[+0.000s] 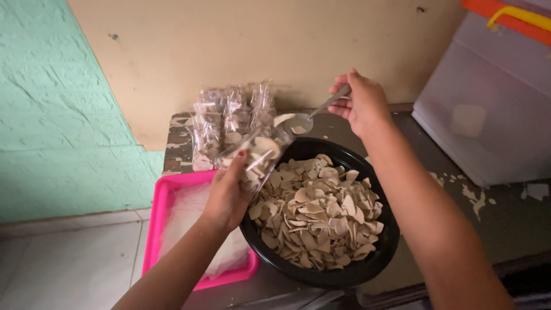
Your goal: The person transfers crackers from a large bowl into small plastic bags using a spoon, weighs each bag on a scale, and places them in a group.
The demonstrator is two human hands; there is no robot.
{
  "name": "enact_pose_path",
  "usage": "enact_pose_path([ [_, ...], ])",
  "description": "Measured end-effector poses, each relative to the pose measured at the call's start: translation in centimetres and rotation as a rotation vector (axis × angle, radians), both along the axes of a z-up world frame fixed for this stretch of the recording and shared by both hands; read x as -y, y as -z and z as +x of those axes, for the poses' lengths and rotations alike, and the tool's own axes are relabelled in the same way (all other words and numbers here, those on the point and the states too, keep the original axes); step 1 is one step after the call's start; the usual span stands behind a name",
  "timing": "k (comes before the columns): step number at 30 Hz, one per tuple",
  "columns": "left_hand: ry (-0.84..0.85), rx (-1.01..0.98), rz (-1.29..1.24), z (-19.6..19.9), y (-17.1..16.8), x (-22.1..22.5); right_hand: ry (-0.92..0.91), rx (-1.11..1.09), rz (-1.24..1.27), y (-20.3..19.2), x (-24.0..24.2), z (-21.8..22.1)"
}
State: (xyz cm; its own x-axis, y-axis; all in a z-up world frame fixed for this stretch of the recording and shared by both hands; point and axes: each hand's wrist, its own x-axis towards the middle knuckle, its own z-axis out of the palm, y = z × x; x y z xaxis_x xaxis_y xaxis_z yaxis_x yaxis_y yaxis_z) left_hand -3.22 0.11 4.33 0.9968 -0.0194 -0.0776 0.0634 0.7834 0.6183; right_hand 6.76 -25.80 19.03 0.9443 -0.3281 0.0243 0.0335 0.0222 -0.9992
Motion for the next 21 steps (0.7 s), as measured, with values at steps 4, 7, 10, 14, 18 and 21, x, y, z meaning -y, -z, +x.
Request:
enact_pose_path([
  [4, -0.012, 0.017, 0.030, -0.6, -1.1, -0.3, 0.016, 0.114, -0.027, -0.6, 0.5, -2.4],
  [7, -0.027, 0.045, 0.047, -0.4, -1.3, 0.0, 0.061, 0.367, -0.193, -0.4, -0.6, -5.0],
  [10, 0.032, 0.087, 0.077, 0.5, 0.8, 0.1, -0.019, 0.686, -0.400, 1.3, -1.3, -6.2],
  [14, 0.009, 0.060, 0.029, -1.3, -0.5, -0.1, -0.123, 0.978, -0.579, 2.3, -3.2, -7.5],
  [18, 0.014, 0.069, 0.024, -1.6, 0.0, -0.7, 0.083, 1.242, -0.640, 0.4, -4.2, -9.6],
  [21, 0.182, 0.119, 0.031, -3.3, -2.3, -1.3, 0.163, 1.284, -0.245, -1.3, -4.0, -9.6],
])
